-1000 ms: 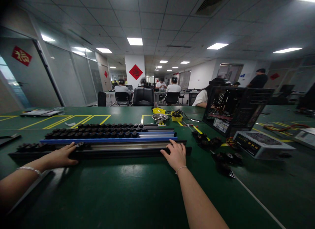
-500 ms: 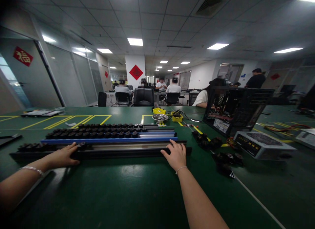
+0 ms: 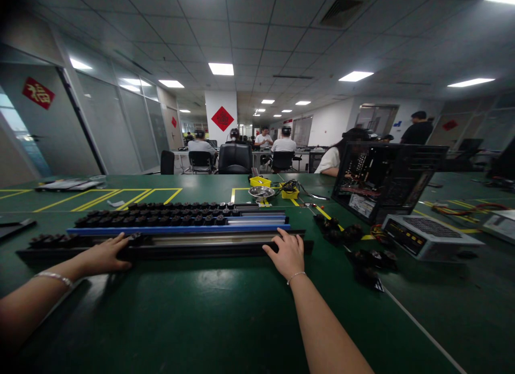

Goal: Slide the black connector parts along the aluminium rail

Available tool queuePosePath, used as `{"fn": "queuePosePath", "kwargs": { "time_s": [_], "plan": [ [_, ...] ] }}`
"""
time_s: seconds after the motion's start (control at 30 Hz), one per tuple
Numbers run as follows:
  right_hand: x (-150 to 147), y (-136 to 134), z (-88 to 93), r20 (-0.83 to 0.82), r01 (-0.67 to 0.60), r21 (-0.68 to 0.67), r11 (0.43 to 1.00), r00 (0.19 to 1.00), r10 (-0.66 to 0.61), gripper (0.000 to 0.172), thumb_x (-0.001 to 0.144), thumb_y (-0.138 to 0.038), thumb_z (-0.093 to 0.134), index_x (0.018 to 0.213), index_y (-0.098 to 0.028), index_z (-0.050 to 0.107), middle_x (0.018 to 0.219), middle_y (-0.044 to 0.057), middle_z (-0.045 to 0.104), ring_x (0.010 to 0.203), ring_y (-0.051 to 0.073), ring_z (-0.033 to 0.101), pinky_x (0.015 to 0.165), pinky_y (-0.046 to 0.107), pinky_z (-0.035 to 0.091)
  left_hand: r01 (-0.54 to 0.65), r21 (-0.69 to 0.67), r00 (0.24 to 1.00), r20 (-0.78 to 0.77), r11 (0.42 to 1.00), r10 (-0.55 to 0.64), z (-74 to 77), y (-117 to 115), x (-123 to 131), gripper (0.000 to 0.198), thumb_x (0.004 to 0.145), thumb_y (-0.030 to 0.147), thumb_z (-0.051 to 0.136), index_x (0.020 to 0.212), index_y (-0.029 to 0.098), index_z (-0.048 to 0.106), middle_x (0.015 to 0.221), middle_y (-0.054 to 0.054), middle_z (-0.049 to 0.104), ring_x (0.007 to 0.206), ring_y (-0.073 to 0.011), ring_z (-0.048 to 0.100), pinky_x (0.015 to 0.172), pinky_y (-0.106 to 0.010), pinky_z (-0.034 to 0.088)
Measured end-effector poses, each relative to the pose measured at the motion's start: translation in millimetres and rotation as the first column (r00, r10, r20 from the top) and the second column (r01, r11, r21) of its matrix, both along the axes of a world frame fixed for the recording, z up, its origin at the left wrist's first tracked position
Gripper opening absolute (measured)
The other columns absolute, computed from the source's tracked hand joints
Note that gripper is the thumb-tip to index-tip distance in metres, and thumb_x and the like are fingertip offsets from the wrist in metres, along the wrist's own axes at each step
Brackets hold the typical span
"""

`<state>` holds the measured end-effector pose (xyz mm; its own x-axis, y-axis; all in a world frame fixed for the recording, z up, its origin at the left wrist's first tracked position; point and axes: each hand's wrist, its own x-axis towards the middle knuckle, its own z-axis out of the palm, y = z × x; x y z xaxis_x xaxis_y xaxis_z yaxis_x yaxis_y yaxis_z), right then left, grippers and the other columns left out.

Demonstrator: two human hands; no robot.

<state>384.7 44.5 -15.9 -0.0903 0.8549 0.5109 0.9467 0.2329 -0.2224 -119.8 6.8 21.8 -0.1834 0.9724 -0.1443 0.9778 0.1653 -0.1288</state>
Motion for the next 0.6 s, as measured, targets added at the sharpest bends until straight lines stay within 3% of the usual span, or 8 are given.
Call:
{"fn": "queuePosePath", "kwargs": {
  "time_s": [0.4,0.6],
  "plan": [
    [-0.8,0.0,-0.7,0.012,0.003,0.020,1.000,1.000,-0.004,0.039,0.077,-0.059,0.042,0.082,-0.025,0.062,0.126,0.002,0.048,0.110,0.022,0.044,0.099,0.046,0.019,-0.043,0.003,0.999,0.016,0.999,0.043,0.6,-0.2,7.5,0.099,0.055,0.058,0.054,0.139,0.018,0.018,0.145,-0.019,0.010,0.127,-0.0437,0.018,0.100,-0.053,0.023],
    [-0.9,0.0,-1.3,0.010,0.003,0.020,1.000,1.000,-0.003,0.040,0.077,-0.059,0.041,0.083,-0.026,0.062,0.127,0.002,0.047,0.111,0.023,0.043,0.099,0.047,0.019,-0.006,0.044,0.998,0.068,0.999,0.003,-4.1,2.1,0.5,0.102,0.052,0.059,0.057,0.138,0.015,0.022,0.144,-0.021,0.016,0.127,-0.0443,0.018,0.100,-0.053,0.023]
  ]
}}
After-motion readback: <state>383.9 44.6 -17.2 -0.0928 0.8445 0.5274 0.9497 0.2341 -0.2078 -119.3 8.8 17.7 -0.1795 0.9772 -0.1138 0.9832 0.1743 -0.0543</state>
